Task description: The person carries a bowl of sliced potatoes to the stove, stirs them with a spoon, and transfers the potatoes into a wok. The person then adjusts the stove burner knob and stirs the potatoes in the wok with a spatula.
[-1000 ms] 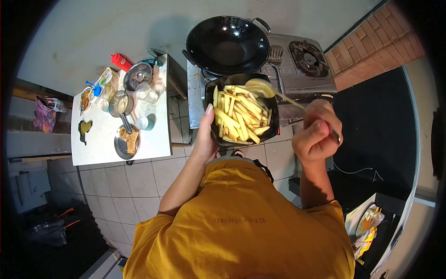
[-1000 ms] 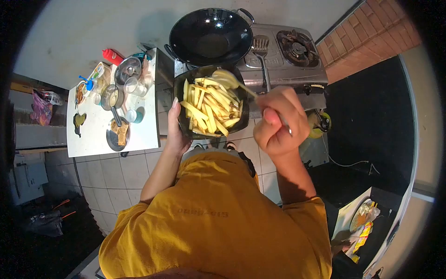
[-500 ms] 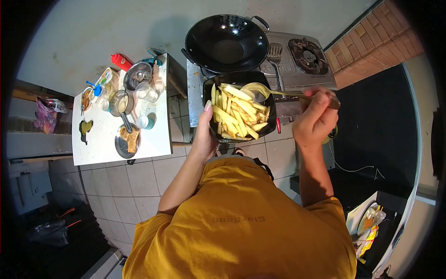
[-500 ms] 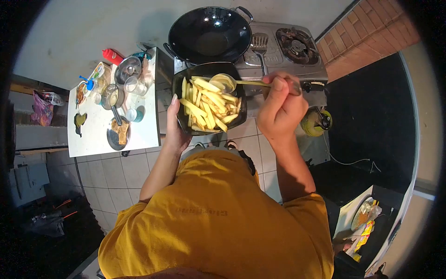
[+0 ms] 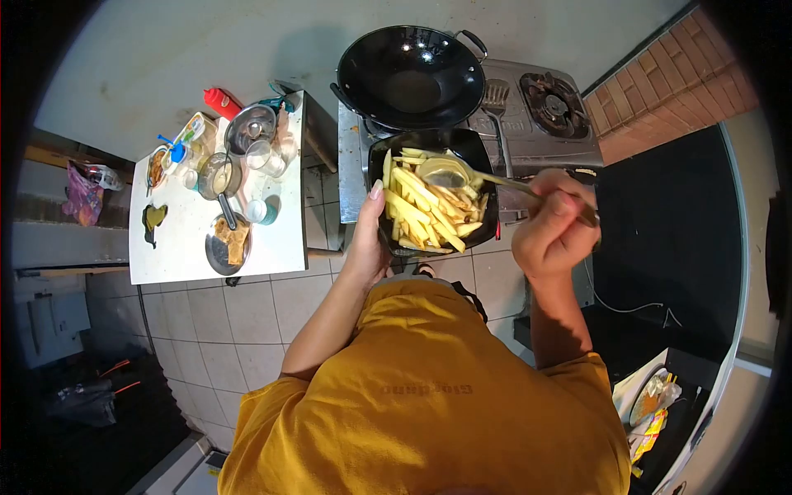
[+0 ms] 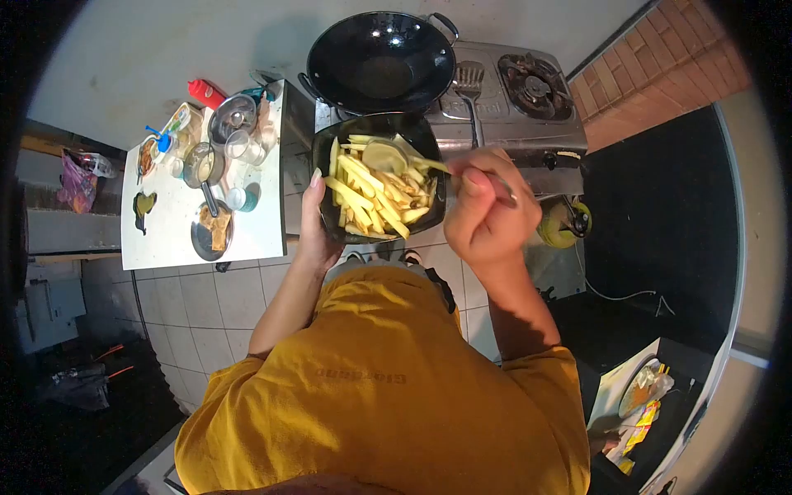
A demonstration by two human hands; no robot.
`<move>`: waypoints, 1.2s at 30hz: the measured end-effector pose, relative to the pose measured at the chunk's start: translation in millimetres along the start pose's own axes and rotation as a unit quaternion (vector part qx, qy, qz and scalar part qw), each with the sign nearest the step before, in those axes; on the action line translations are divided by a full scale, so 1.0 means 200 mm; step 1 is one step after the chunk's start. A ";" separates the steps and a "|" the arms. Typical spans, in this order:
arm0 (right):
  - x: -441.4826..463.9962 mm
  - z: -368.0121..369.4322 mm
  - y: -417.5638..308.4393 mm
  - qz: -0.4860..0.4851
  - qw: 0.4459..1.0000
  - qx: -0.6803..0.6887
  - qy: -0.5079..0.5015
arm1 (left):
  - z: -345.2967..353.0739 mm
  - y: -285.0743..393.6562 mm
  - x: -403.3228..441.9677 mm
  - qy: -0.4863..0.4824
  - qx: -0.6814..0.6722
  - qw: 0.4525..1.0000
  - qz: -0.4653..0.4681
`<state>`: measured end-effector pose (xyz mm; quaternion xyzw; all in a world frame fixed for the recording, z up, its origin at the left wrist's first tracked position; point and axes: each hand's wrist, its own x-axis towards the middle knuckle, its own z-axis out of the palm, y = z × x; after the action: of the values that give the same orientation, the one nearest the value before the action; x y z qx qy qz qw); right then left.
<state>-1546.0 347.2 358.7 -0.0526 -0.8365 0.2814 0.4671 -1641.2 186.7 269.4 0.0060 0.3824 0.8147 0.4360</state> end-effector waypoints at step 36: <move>0.06 0.05 0.02 -0.055 0.991 0.117 -0.013 | 0.00 0.03 -0.04 0.023 -0.038 0.997 0.062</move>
<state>-1561.7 349.8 361.3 0.0523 -0.8051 0.3523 0.4743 -1640.8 179.4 275.4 -0.0057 0.3598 0.8541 0.3755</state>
